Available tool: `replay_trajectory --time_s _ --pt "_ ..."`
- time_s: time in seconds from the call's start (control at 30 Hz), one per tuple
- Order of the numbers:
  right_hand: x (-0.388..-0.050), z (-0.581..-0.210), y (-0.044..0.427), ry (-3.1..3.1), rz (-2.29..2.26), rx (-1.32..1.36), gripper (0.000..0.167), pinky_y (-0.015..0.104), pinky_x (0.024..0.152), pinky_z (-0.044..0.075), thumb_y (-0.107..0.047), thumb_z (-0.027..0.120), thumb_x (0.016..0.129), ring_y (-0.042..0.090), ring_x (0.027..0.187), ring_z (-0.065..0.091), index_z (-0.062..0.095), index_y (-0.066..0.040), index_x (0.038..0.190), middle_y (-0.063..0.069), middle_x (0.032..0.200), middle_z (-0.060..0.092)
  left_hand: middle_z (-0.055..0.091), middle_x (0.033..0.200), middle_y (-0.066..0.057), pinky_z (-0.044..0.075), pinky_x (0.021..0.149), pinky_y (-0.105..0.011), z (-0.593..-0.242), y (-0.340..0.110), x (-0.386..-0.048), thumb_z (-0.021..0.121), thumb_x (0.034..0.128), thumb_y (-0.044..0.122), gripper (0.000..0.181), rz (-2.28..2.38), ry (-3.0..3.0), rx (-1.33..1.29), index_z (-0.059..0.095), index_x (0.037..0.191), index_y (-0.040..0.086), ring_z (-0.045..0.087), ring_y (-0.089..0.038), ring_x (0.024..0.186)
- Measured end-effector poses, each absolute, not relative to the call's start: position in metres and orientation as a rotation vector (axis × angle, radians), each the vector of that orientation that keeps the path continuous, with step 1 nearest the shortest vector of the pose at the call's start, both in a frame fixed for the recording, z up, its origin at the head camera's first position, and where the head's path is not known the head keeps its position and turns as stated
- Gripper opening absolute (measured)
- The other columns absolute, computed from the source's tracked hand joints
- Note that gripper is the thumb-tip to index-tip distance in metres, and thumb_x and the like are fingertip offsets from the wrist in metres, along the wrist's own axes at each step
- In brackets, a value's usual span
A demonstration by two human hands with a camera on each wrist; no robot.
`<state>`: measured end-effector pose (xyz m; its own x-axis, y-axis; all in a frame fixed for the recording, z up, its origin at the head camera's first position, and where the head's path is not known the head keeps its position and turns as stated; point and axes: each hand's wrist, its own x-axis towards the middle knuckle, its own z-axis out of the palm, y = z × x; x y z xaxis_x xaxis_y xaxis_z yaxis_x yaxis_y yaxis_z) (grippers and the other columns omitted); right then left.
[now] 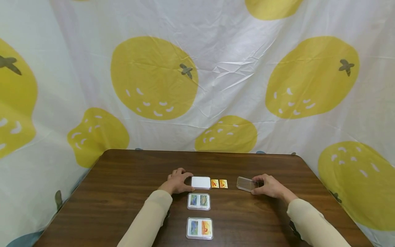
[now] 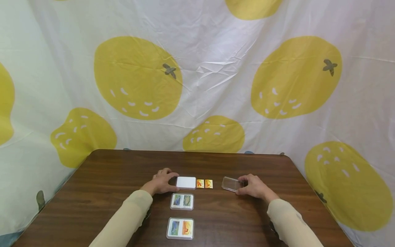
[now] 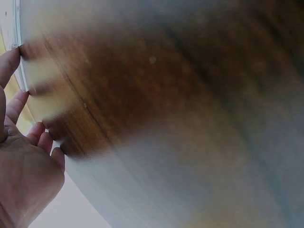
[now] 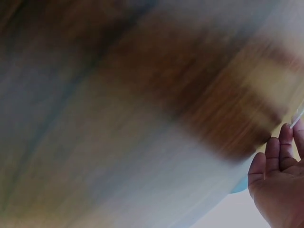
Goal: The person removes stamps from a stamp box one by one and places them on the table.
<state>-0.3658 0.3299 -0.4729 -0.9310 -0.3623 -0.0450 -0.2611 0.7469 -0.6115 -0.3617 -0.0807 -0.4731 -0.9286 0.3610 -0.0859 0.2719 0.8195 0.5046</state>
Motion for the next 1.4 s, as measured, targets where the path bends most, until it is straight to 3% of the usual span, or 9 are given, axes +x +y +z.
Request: replay_trajectory --time_s 0.73,1.23,1.4 --pt "-0.372 -0.456 0.277 2.771 -1.013 -0.595 0.061 0.04 0.081 0.047 -0.027 0.081 0.081 0.023 0.093 0.057 0.059 0.005 0.129 0.011 0.113 0.063 0.04 0.146 -0.019 0.028 0.109 -0.057 -0.464 -0.091 -0.364 0.078 0.0827 0.044 0.073 0.821 2.77 0.457 0.051 0.144 0.014 0.035 -0.039 0.135" --pt "-0.376 -0.451 0.215 2.826 -0.916 -0.766 0.051 0.045 0.088 0.045 -0.024 0.082 0.081 0.023 0.098 0.054 0.066 0.001 0.122 0.008 0.109 0.064 0.042 0.145 -0.017 0.032 0.107 -0.054 -0.46 -0.084 -0.363 0.077 0.0842 0.041 0.074 0.928 2.732 0.614 0.049 0.145 0.009 0.036 -0.036 0.136" --pt "-0.375 -0.451 0.197 2.832 -0.899 -0.743 0.051 0.046 0.09 0.046 -0.025 0.083 0.08 0.024 0.102 0.055 0.067 -0.003 0.123 0.011 0.118 0.061 0.041 0.146 -0.016 0.034 0.107 -0.053 -0.458 -0.08 -0.364 0.078 0.0828 0.044 0.077 0.939 2.722 0.635 0.048 0.146 0.012 0.036 -0.035 0.136"
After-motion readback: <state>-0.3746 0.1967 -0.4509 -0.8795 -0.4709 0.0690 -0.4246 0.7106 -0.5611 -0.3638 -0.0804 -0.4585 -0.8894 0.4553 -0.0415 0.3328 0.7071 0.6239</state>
